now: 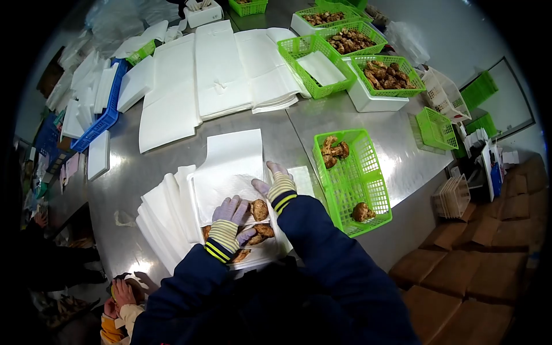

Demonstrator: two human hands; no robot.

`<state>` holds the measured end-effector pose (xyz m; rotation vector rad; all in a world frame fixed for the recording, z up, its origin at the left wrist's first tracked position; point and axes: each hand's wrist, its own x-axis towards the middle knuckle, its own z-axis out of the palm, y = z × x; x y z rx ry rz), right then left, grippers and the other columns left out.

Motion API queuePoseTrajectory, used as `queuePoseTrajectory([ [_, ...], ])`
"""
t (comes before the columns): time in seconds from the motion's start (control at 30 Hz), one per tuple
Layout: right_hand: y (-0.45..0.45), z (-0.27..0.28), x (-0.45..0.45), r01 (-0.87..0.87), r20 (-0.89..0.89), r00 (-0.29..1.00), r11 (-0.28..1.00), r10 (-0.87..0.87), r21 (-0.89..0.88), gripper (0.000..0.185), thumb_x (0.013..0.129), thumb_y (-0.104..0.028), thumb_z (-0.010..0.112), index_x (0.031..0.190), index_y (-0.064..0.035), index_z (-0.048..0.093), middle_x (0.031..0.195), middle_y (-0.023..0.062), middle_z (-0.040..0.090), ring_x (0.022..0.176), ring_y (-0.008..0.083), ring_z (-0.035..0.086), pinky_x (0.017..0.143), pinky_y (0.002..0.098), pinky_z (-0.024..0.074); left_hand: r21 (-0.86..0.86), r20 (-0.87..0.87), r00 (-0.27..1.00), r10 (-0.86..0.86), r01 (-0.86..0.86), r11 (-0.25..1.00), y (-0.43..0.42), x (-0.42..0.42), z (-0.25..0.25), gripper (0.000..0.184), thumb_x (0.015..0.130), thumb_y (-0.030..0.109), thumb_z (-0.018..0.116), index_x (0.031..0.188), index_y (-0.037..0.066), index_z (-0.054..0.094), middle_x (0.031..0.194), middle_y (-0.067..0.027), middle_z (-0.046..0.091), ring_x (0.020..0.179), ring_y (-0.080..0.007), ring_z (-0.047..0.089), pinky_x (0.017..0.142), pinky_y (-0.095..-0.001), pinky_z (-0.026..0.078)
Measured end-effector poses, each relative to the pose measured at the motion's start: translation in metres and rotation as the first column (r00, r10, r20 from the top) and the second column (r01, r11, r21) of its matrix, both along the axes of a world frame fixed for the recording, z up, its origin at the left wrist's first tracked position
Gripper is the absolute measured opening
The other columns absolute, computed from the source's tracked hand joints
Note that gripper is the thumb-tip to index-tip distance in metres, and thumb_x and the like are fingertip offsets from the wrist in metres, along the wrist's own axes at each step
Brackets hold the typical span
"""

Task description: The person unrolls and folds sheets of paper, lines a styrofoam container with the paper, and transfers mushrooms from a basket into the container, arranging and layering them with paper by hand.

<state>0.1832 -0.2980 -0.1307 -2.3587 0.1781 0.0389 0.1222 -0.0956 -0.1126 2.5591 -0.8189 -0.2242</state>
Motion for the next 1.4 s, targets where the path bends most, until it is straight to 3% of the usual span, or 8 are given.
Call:
queuePoseTrajectory([
  [0.13, 0.016, -0.015, 0.021, 0.059, -0.071, 0.996, 0.989, -0.050, 0.137, 0.076, 0.067, -0.040, 0.074, 0.127, -0.0010, 0.046, 0.127, 0.0238, 0.046, 0.119, 0.0352, 0.045, 0.101, 0.0383, 0.0353, -0.700, -0.237, 0.916, 0.324, -0.392, 0.596, 0.030, 0.009, -0.023, 0.066, 0.083, 0.030, 0.065, 0.136, 0.002, 0.035, 0.135, -0.0186, 0.039, 0.126, -0.0347, 0.037, 0.104, -0.0429, 0.031],
  [0.5, 0.014, 0.004, -0.018, 0.061, -0.027, 0.998, 0.731, -0.058, 0.680, 0.015, 0.071, -0.010, 0.070, 0.077, 0.0024, 0.063, 0.131, 0.0186, 0.044, 0.113, 0.0259, 0.049, 0.095, 0.0336, 0.0390, -0.537, -0.150, 0.821, 0.550, -0.535, 0.652, 0.088, 0.035, -0.055, 0.079, 0.068, 0.041, 0.078, 0.127, 0.002, 0.042, 0.135, -0.0239, 0.034, 0.123, -0.0340, 0.040, 0.104, -0.0405, 0.032],
  [0.7, -0.017, -0.015, -0.026, -0.108, -0.001, 0.992, 0.863, 0.125, 0.494, 0.031, 0.074, -0.022, 0.070, 0.094, 0.0008, 0.065, 0.133, 0.0213, 0.042, 0.121, 0.0299, 0.043, 0.098, 0.0389, 0.0363, -0.641, -0.372, 0.861, 0.348, -0.509, 0.574, 0.098, 0.052, -0.117, 0.100, 0.061, 0.042, 0.083, 0.134, -0.003, 0.033, 0.143, -0.0242, 0.020, 0.120, -0.0291, 0.044, 0.099, -0.0368, 0.039],
  [0.8, -0.007, -0.022, -0.019, -0.083, -0.121, 0.984, 0.931, 0.134, 0.354, 0.055, 0.078, -0.042, 0.067, 0.110, 0.0024, 0.061, 0.139, 0.0266, 0.032, 0.126, 0.0357, 0.037, 0.103, 0.0393, 0.0309, -0.589, -0.778, 0.600, 0.184, -0.800, 0.119, 0.073, 0.032, -0.065, 0.092, 0.074, 0.022, 0.077, 0.140, -0.004, 0.019, 0.121, -0.0138, 0.051, 0.097, -0.0150, 0.055, 0.085, -0.0247, 0.046],
  [1.2, -0.006, -0.016, 0.003, -0.151, -0.244, 0.952, 0.977, 0.186, 0.153, 0.027, 0.062, -0.025, 0.074, 0.070, -0.0001, 0.067, 0.124, 0.0254, 0.048, 0.100, 0.0315, 0.056, 0.088, 0.0345, 0.0449, -0.153, -0.794, 0.362, 0.488, -0.896, 0.416, 0.120, 0.041, -0.144, 0.057, 0.069, 0.015, 0.073, 0.123, 0.007, 0.054, 0.085, -0.0080, 0.065, 0.070, -0.0234, 0.062, 0.064, -0.0316, 0.050],
  [1.27, -0.002, -0.005, 0.002, -0.157, -0.282, 0.942, 0.982, 0.181, 0.106, 0.028, 0.061, -0.026, 0.075, 0.070, -0.0004, 0.066, 0.126, 0.0256, 0.047, 0.102, 0.0322, 0.056, 0.089, 0.0350, 0.0448, 0.249, -0.674, 0.246, 0.697, -0.813, 0.527, 0.091, 0.053, -0.060, 0.050, 0.065, 0.023, 0.073, 0.113, 0.013, 0.062, 0.099, -0.0114, 0.064, 0.083, -0.0304, 0.062, 0.073, -0.0383, 0.048],
  [1.33, -0.001, -0.002, 0.003, -0.170, -0.297, 0.938, 0.984, 0.180, 0.058, 0.028, 0.061, -0.026, 0.075, 0.070, -0.0009, 0.066, 0.127, 0.0260, 0.046, 0.103, 0.0326, 0.056, 0.089, 0.0348, 0.0446, 0.208, -0.251, 0.712, 0.656, -0.622, 0.755, 0.058, 0.024, -0.030, 0.055, 0.066, 0.028, 0.071, 0.117, 0.012, 0.058, 0.117, -0.0150, 0.057, 0.102, -0.0312, 0.055, 0.088, -0.0405, 0.042],
  [1.4, 0.000, -0.001, 0.006, -0.188, -0.329, 0.927, 0.982, 0.177, -0.001, 0.028, 0.060, -0.026, 0.076, 0.070, -0.0022, 0.066, 0.129, 0.0273, 0.045, 0.103, 0.0342, 0.056, 0.090, 0.0344, 0.0442, 0.068, 0.466, 0.765, 0.445, -0.532, 0.844, 0.035, 0.017, 0.027, 0.056, 0.073, 0.027, 0.066, 0.124, 0.011, 0.051, 0.128, -0.0137, 0.049, 0.114, -0.0290, 0.048, 0.095, -0.0403, 0.036],
])
